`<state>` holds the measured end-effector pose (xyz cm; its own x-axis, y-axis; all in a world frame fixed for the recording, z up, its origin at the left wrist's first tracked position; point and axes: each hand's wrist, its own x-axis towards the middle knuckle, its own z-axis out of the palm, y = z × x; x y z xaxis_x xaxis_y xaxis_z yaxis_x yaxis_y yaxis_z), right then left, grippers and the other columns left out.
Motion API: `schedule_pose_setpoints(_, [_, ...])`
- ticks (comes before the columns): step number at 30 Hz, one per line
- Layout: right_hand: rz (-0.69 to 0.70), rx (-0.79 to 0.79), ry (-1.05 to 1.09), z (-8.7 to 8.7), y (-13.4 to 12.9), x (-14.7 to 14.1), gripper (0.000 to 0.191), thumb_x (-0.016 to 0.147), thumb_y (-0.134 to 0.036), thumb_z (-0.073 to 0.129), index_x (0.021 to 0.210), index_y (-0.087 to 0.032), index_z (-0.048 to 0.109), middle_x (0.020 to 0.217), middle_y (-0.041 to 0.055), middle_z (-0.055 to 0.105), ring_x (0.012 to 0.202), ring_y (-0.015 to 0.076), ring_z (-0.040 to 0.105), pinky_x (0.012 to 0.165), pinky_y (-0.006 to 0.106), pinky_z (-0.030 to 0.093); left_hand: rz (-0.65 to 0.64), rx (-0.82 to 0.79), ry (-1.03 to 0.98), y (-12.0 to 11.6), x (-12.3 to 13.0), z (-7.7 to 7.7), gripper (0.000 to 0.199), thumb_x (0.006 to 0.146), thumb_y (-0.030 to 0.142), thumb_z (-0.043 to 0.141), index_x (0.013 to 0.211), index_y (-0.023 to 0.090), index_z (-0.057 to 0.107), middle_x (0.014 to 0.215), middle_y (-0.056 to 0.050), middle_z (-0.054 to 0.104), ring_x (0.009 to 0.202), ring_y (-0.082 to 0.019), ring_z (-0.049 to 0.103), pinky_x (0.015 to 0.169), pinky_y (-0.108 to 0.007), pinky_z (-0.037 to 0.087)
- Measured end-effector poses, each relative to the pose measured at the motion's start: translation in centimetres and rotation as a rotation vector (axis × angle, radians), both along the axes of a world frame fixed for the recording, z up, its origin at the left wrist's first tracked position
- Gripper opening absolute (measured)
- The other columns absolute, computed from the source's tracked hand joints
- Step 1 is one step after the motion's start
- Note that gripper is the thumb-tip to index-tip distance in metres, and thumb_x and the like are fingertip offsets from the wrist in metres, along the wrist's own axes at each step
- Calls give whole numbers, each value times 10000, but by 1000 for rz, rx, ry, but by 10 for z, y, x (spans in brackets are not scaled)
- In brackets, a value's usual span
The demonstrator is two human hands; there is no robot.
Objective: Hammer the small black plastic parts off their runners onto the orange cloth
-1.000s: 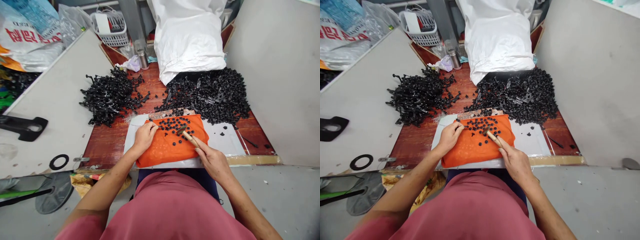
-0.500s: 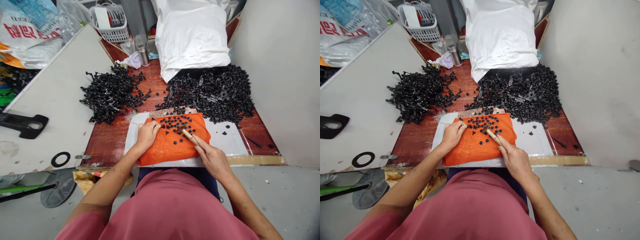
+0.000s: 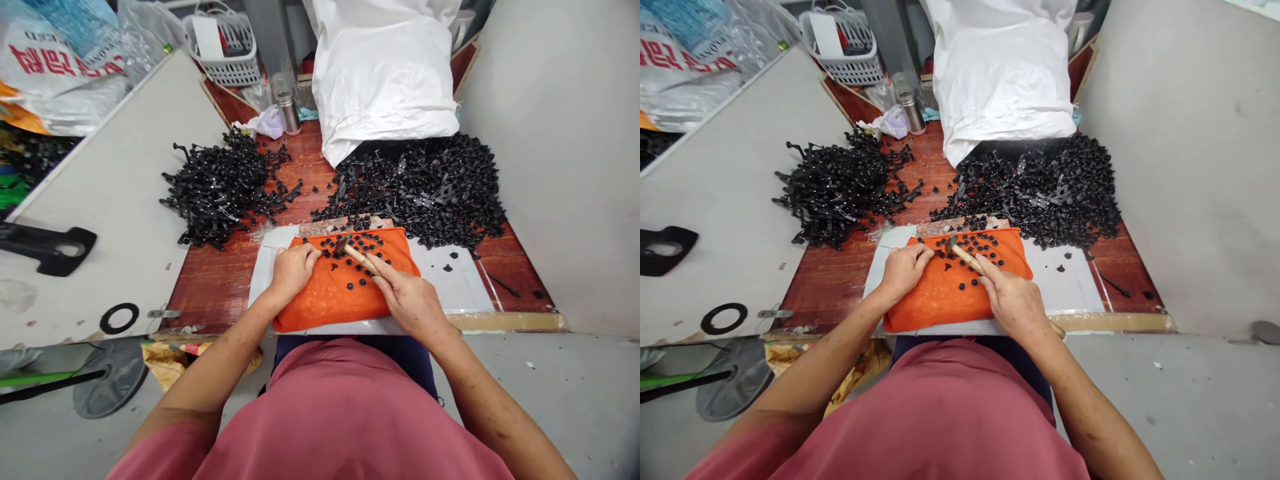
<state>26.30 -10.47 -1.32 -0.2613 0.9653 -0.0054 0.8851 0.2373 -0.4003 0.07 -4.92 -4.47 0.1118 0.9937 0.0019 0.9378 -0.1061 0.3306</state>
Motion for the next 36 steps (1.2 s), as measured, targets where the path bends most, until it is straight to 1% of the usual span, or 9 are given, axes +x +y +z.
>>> schedule_pose_setpoints(10, [17,22,-61,2,4,-8,510,1058,-317,480,1566,-369,466,1096,4,811,802,194,767,672,282,587,0,93,78,-8,5,-4,307,1043,395,456,929,223,683,970,-80,790,929,-263,693,846,-411,371])
schedule_pose_setpoints(15, [14,95,41,2,6,-18,526,1066,-287,463,1590,-335,433,1213,29,778,933,194,759,807,296,592,11,48,49,-7,5,-5,315,1045,387,459,921,221,696,934,-80,786,912,-264,699,829,-395,396])
schedule_pose_setpoints(19, [41,-13,-163,3,9,-24,535,1049,-296,493,1582,-317,456,964,61,808,780,239,757,715,340,594,9,22,42,-5,3,-7,300,1043,364,464,940,211,701,950,-91,780,903,-260,701,807,-376,420])
schedule_pose_setpoints(23, [48,52,-138,3,8,-27,548,1068,-283,447,1613,-299,400,1056,76,801,847,213,752,751,298,575,9,18,28,-5,3,-8,294,1045,361,466,967,208,706,973,-91,782,914,-252,706,800,-358,434])
schedule_pose_setpoints(28, [74,-15,-171,-1,9,-31,553,1038,-299,499,1588,-317,447,916,58,805,736,225,744,687,304,562,12,1,83,-7,9,-8,298,1043,355,476,955,196,712,960,-96,780,899,-249,708,779,-344,433])
schedule_pose_setpoints(30, [70,-3,-37,-1,10,-25,544,1040,-303,480,1583,-318,457,975,55,811,786,225,752,731,308,572,-10,-11,82,-4,4,-1,291,1039,355,492,934,210,721,940,-72,783,876,-225,708,770,-322,435])
schedule_pose_setpoints(32, [14,31,137,1,9,-11,535,1046,-313,450,1582,-316,461,1091,52,807,868,224,757,796,311,578,-19,3,79,5,-12,17,298,1043,367,485,962,231,737,926,-46,781,866,-209,702,775,-310,442])
schedule_pose_setpoints(34, [-82,74,277,0,6,10,537,1051,-340,422,1586,-312,455,1235,51,772,957,228,752,854,319,573,55,71,91,17,-39,44,319,1056,359,439,1137,243,725,1032,-59,774,951,-230,691,840,-334,452])
schedule_pose_setpoints(36, [-199,80,319,-6,1,34,531,1047,-371,415,1572,-316,479,1317,48,736,983,233,746,871,330,564,188,193,115,30,-69,77,392,1050,342,433,1379,219,607,1285,-121,689,1168,-286,617,982,-408,425])
